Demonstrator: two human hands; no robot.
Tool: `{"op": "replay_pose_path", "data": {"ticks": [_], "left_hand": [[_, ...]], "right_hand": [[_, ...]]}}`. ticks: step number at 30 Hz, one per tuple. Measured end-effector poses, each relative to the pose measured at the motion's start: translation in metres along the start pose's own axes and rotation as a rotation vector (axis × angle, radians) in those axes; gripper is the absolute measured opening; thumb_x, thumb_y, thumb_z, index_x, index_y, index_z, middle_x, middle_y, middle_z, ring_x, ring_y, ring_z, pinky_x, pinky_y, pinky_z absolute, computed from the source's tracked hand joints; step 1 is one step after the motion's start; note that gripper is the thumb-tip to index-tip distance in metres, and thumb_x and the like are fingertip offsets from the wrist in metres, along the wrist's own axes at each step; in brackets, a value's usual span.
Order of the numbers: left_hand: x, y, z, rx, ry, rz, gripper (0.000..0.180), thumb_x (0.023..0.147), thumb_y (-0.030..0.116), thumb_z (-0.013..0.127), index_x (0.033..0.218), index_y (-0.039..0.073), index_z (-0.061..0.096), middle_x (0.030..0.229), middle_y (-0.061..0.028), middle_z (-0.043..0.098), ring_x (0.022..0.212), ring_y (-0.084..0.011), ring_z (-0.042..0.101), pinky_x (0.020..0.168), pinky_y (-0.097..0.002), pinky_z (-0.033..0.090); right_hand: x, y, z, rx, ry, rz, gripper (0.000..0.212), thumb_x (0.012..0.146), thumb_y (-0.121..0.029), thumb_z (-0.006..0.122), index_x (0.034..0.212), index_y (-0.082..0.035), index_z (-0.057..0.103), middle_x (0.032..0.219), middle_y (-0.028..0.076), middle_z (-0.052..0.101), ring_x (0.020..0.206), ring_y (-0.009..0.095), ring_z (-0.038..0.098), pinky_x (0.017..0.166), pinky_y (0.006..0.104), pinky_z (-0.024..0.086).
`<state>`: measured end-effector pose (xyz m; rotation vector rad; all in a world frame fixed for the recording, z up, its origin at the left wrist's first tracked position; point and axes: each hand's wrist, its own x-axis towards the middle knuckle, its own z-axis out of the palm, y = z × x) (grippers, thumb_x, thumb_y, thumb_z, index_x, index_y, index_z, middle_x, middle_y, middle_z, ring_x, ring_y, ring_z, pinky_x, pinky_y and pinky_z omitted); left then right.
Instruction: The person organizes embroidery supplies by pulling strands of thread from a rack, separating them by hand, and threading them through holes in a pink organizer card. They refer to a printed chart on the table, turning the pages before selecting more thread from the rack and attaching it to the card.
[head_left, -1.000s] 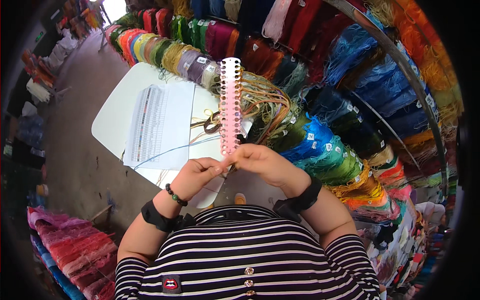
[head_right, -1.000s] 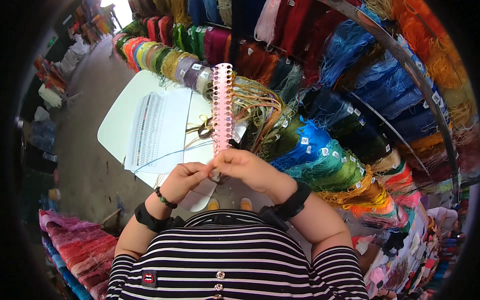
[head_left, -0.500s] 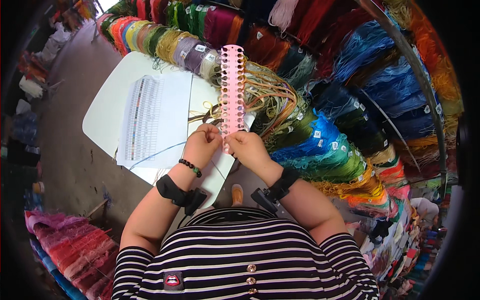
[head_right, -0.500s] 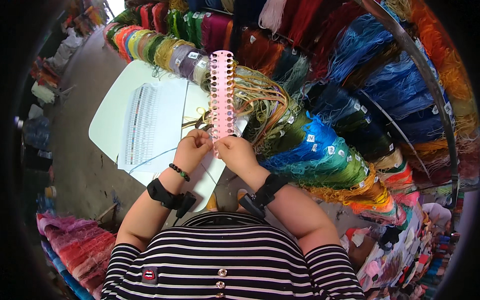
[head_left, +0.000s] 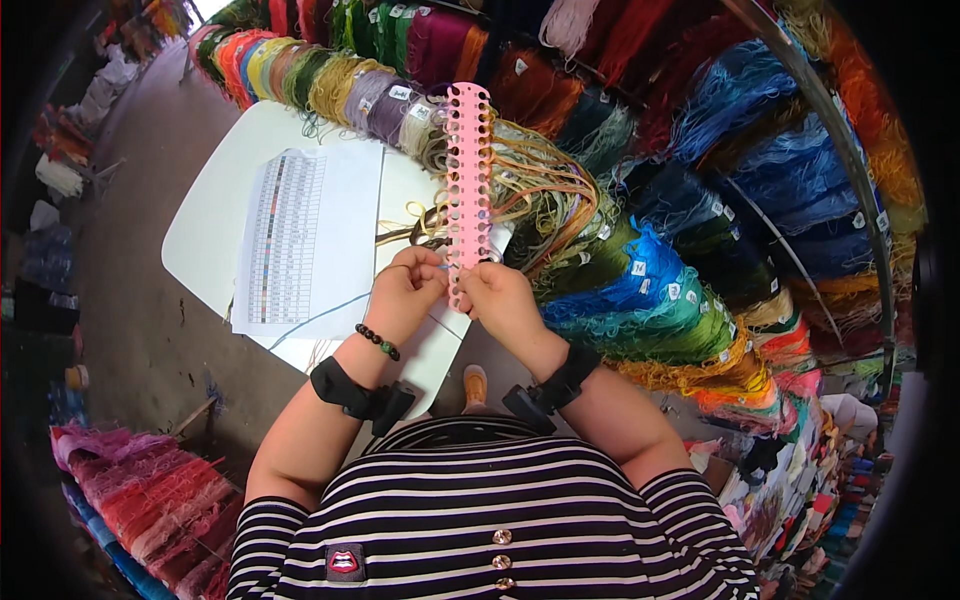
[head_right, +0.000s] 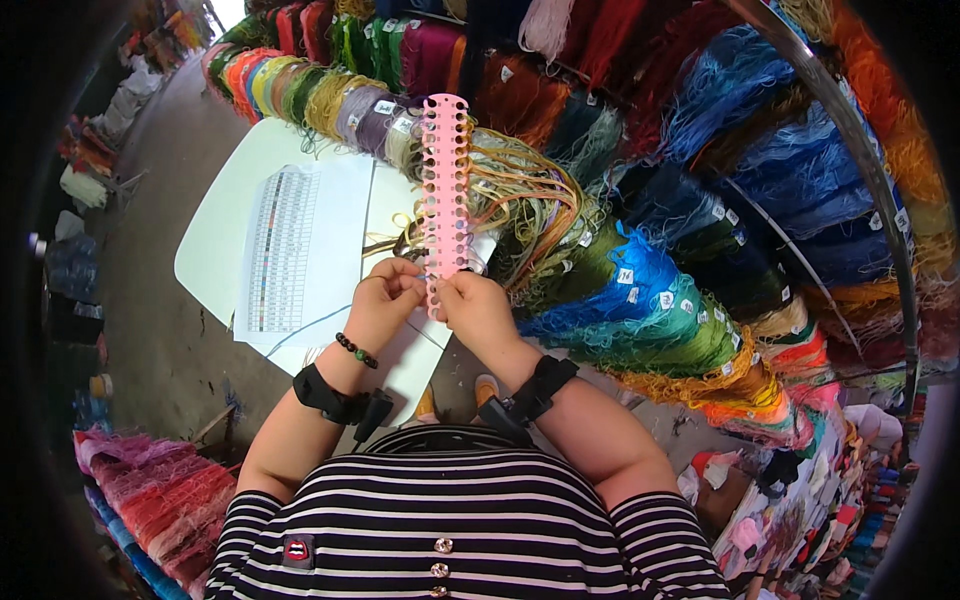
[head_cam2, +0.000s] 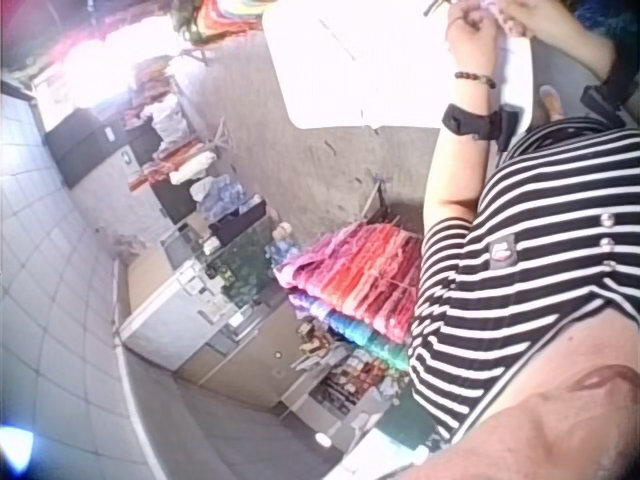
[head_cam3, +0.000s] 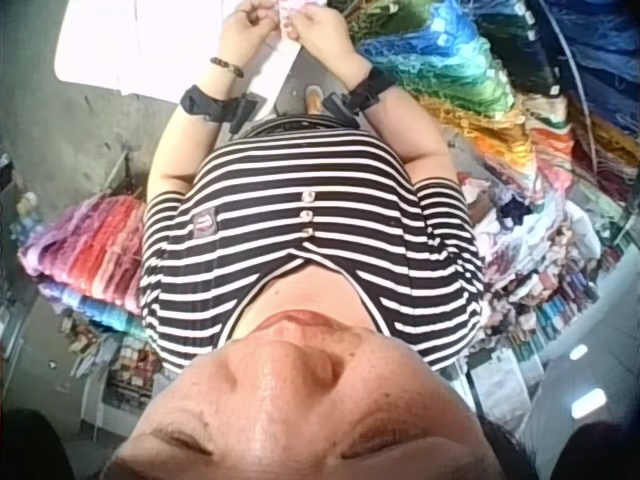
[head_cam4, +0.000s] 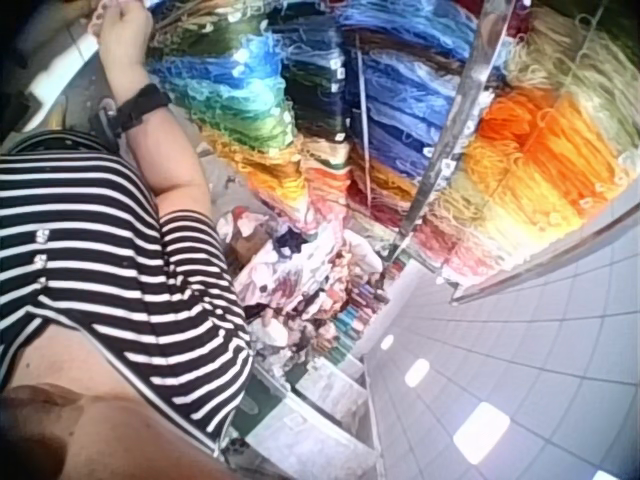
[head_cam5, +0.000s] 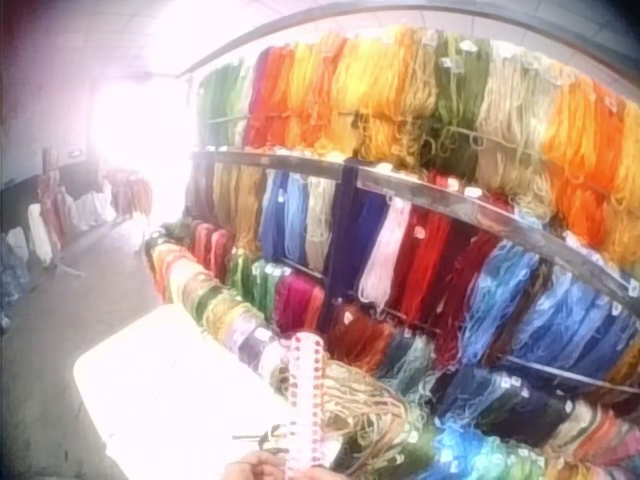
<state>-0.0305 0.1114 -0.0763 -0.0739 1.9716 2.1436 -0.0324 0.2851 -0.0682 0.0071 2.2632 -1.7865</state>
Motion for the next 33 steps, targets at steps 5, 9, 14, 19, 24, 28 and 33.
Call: {"op": "replay_pose_path", "data": {"ticks": [5, 9, 14, 19, 24, 28, 33], "left_hand": [[-0.003, 0.006, -0.002, -0.074, -0.018, 0.003, 0.029, 0.089, -0.004, 0.058, 0.116, -0.002, 0.050, 0.092, -0.0053, 0.065, 0.078, -0.0094, 0.062, 0.067, -0.0199, 0.049], [-0.003, 0.016, -0.001, -0.051, -0.059, -0.006, 0.031, 0.088, -0.004, 0.059, 0.118, -0.001, 0.050, 0.088, -0.0046, 0.065, 0.075, -0.0083, 0.062, 0.063, -0.0190, 0.048], [0.000, 0.007, -0.007, 0.092, -0.058, 0.078, 0.029, 0.089, -0.004, 0.060, 0.116, 0.001, 0.051, 0.082, -0.0034, 0.065, 0.071, -0.0073, 0.060, 0.062, -0.0193, 0.047], [-0.002, 0.019, -0.015, 0.591, 0.097, 0.193, 0.030, 0.086, -0.002, 0.059, 0.115, 0.002, 0.052, 0.080, -0.0042, 0.064, 0.070, -0.0097, 0.061, 0.064, -0.0223, 0.049], [-0.004, 0.006, -0.042, 0.544, 0.197, 0.081, 0.028, 0.083, 0.006, 0.058, 0.110, 0.003, 0.055, 0.075, -0.0060, 0.066, 0.069, -0.0155, 0.064, 0.065, -0.0289, 0.051], [-0.004, 0.007, -0.038, 0.379, 0.180, 0.011, 0.029, 0.083, 0.008, 0.058, 0.111, 0.001, 0.055, 0.079, -0.0064, 0.068, 0.071, -0.0149, 0.065, 0.067, -0.0279, 0.051], [-0.002, 0.005, -0.035, 0.411, 0.139, 0.034, 0.037, 0.081, 0.010, 0.064, 0.115, 0.002, 0.053, 0.083, -0.0074, 0.070, 0.073, -0.0168, 0.066, 0.070, -0.0269, 0.051]], "right_hand": [[-0.004, -0.026, 0.009, 0.158, -0.052, 0.129, 0.029, 0.095, -0.019, 0.054, 0.081, 0.005, 0.064, 0.067, 0.009, 0.065, 0.057, 0.014, 0.062, 0.053, 0.0285, 0.048], [-0.004, -0.032, 0.009, 0.119, -0.045, 0.137, 0.030, 0.095, -0.019, 0.053, 0.080, 0.005, 0.065, 0.068, 0.007, 0.065, 0.057, 0.013, 0.062, 0.053, 0.0281, 0.048], [-0.002, -0.029, 0.014, 0.067, -0.065, 0.110, 0.031, 0.096, -0.020, 0.053, 0.080, 0.004, 0.064, 0.067, 0.008, 0.065, 0.057, 0.014, 0.063, 0.052, 0.0288, 0.048], [0.006, -0.007, 0.016, 0.014, -0.043, 0.022, 0.023, 0.095, -0.021, 0.056, 0.087, 0.001, 0.059, 0.067, 0.010, 0.066, 0.058, 0.015, 0.063, 0.053, 0.0294, 0.048], [0.007, -0.007, 0.017, -0.009, -0.052, 0.013, 0.017, 0.095, -0.018, 0.056, 0.094, -0.001, 0.054, 0.069, 0.011, 0.066, 0.059, 0.017, 0.063, 0.054, 0.0305, 0.047], [0.007, -0.008, 0.016, -0.031, -0.049, 0.023, 0.015, 0.095, -0.015, 0.053, 0.095, 0.000, 0.053, 0.071, 0.012, 0.066, 0.063, 0.019, 0.066, 0.056, 0.0318, 0.049], [0.010, -0.002, 0.017, -0.045, -0.063, 0.008, 0.018, 0.099, -0.019, 0.049, 0.102, -0.002, 0.055, 0.077, 0.007, 0.066, 0.059, 0.010, 0.059, 0.053, 0.0243, 0.049]]}}
